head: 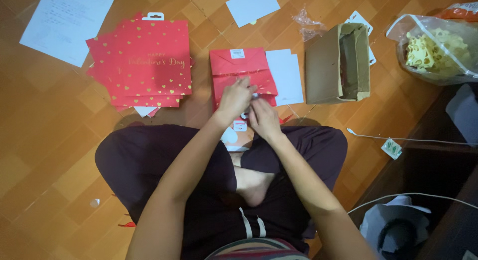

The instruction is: The person sits on the floor and assembles red Valentine's Day gift boxes by inserting white paper inserts and tying red ribbons around them. The person handles multiple boxes one at a time, stacking completed units and continuing the process.

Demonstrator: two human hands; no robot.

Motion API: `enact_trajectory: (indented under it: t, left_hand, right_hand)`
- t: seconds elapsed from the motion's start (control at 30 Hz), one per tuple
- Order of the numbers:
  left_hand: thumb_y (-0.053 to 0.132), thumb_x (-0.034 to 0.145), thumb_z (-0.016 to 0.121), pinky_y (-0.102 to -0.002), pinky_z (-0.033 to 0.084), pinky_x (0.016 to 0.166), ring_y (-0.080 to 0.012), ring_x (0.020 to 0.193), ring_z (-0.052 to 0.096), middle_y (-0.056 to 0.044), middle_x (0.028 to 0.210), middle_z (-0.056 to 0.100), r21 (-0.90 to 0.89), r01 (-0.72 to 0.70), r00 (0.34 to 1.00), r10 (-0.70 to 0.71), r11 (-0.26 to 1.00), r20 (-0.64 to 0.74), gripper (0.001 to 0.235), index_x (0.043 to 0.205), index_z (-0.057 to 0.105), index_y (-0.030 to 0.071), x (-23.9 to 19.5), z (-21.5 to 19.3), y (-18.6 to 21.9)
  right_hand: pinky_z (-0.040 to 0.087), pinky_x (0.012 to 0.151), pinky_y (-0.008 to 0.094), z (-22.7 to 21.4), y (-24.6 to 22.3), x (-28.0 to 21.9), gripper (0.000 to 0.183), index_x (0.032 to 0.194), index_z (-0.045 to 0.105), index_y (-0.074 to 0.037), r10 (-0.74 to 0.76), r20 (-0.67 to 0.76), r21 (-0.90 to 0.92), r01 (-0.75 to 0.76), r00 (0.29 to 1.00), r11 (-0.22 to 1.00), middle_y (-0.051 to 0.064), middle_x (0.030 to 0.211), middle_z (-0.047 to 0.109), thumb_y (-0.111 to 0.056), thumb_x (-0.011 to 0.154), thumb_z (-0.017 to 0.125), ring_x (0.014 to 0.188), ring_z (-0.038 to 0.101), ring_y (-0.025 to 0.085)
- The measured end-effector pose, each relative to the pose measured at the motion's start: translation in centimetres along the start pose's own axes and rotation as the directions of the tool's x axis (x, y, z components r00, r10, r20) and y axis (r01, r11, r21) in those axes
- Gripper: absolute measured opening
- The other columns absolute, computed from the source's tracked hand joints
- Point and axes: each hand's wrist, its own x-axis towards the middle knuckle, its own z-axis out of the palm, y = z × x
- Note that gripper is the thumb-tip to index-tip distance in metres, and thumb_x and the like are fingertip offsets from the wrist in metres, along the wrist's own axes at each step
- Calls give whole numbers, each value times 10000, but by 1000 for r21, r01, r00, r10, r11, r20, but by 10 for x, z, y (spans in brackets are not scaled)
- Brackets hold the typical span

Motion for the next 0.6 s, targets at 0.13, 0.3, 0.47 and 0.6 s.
enact_trajectory:
  t: [0.13,0.3,0.47,0.6]
  left_hand:
    - [175,832,659,-412,568,620,-292,996,657,-90,987,624,125,-99,989,112,987,-98,273,1072,734,70,10,-33,27]
    - [189,768,662,-375,556,614,-232,931,630,-36,931,596,179,-224,962,247,958,-120,222,961,732,106,18,-62,72]
    - [200,754,673,-312,536,593,-186,917,613,-28,908,557,232,-284,941,317,930,-121,158,851,727,88,21,-100,105]
    - [186,741,675,-293,532,597,-178,918,610,-22,911,555,270,-346,921,380,899,-87,135,841,714,104,17,-120,129]
  right_hand:
    - [556,821,473,30,38,15,241,994,675,-3,373,391,-396,-212,841,893,205,951,676,-208,877,720,908,675,367]
    - [564,923,433,81,55,6,61,924,628,-60,355,86,-723,-186,931,665,80,981,635,-121,926,633,1099,618,295]
    - [558,982,386,120,53,-6,92,1005,595,-56,489,-478,-479,-684,729,550,67,1043,587,-126,946,594,1141,593,249]
    - [548,1014,374,112,59,-8,138,1077,575,-58,555,-566,-222,-761,609,609,75,1094,561,-142,969,574,1154,591,234]
